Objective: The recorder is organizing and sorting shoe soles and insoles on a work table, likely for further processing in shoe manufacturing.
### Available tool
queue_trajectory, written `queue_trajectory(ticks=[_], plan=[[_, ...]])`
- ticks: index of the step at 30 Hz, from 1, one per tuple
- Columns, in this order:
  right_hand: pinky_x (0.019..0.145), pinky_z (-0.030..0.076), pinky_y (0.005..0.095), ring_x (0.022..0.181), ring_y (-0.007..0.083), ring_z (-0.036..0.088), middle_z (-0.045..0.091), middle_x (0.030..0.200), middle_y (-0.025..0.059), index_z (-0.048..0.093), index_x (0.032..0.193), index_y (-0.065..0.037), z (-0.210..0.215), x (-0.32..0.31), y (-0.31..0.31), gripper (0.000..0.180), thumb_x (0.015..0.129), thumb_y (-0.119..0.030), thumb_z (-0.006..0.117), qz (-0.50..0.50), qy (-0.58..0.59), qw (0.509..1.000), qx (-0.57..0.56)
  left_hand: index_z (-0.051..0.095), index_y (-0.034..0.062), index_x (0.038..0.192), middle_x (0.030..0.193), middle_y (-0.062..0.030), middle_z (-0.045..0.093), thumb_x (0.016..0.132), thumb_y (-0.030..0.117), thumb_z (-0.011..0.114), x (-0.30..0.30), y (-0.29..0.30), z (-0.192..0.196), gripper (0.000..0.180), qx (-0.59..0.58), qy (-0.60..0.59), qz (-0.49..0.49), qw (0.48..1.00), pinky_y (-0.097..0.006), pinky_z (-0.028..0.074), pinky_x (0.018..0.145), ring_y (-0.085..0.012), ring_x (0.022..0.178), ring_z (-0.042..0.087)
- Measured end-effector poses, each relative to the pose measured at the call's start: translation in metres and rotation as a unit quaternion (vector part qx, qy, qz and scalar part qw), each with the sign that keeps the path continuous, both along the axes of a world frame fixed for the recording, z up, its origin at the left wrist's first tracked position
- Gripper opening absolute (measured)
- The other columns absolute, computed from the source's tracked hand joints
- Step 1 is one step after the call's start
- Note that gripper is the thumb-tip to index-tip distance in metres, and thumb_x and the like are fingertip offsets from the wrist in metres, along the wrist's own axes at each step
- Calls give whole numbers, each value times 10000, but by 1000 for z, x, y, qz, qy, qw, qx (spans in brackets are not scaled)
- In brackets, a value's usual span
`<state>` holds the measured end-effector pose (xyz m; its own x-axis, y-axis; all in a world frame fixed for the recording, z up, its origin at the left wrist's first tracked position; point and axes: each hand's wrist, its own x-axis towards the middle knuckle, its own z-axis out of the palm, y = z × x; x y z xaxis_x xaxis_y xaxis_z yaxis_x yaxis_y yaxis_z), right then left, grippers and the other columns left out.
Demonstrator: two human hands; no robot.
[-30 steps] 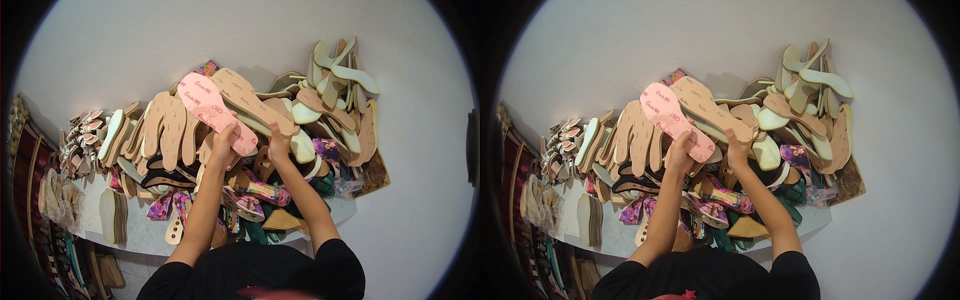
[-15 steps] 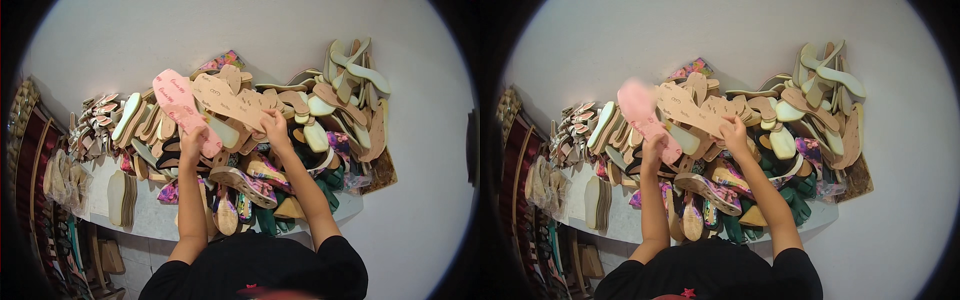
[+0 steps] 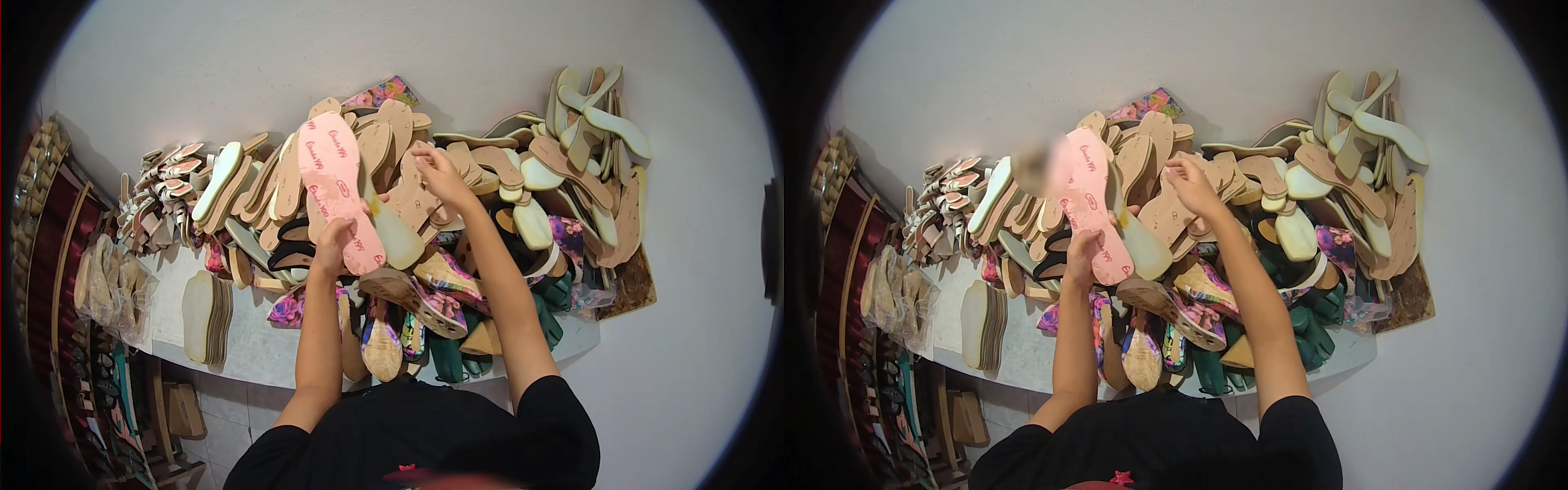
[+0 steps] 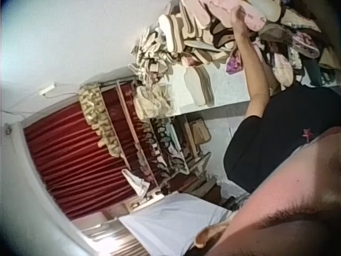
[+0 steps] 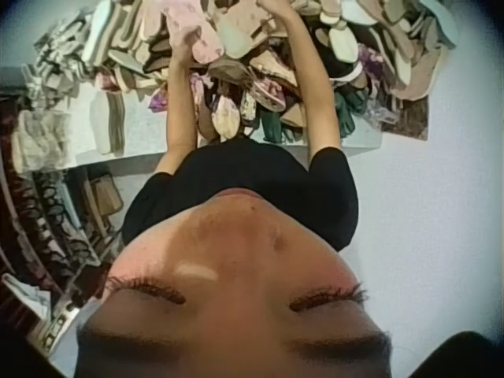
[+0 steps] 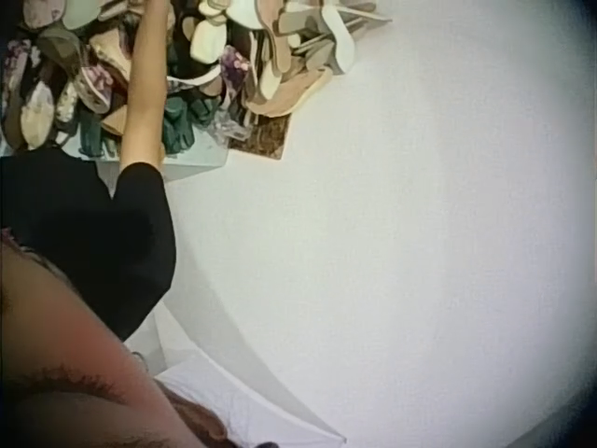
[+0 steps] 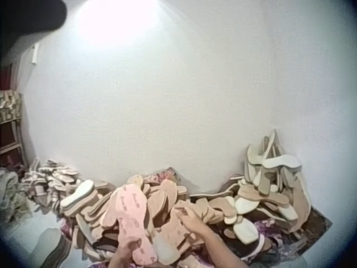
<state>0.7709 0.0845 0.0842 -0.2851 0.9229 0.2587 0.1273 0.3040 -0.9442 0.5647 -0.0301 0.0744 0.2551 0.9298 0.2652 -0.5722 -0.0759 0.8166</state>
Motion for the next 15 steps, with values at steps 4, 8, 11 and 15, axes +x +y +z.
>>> queue_trajectory(ticks=[4, 8, 11, 15], plan=[[800, 428, 289, 906, 166, 513, 538, 983, 99, 529, 1063, 0, 1, 46, 21, 306, 820, -182, 565, -73, -27, 997, 16, 514, 8, 956, 1108, -168, 520, 716, 248, 437, 17, 13, -2, 348, -10, 3, -44, 999, -274, 381, 840, -194, 965, 506], [814, 426, 337, 930, 234, 532, 550, 1013, 150, 538, 1044, -2, 8, 100, 72, 349, 786, -229, 597, -199, -83, 972, 93, 515, -21, 986, 961, -79, 541, 726, 223, 427, 34, 36, -8, 367, -24, -3, -108, 994, -252, 403, 774, -147, 858, 525], [835, 412, 380, 961, 287, 528, 550, 1031, 185, 543, 1033, -2, 20, 128, 99, 396, 762, -283, 612, -259, -178, 939, 137, 516, -38, 1011, 949, -74, 552, 743, 179, 405, 45, 50, -11, 362, -41, -2, -137, 990, -255, 406, 774, -150, 851, 530], [851, 403, 402, 994, 346, 502, 523, 1074, 207, 529, 1037, 3, 36, 170, 148, 392, 750, -256, 597, -387, -297, 847, 209, 510, -37, 1029, 985, -85, 554, 734, 161, 419, 60, 63, -8, 367, -53, 89, -106, 989, -261, 405, 797, -165, 880, 533]])
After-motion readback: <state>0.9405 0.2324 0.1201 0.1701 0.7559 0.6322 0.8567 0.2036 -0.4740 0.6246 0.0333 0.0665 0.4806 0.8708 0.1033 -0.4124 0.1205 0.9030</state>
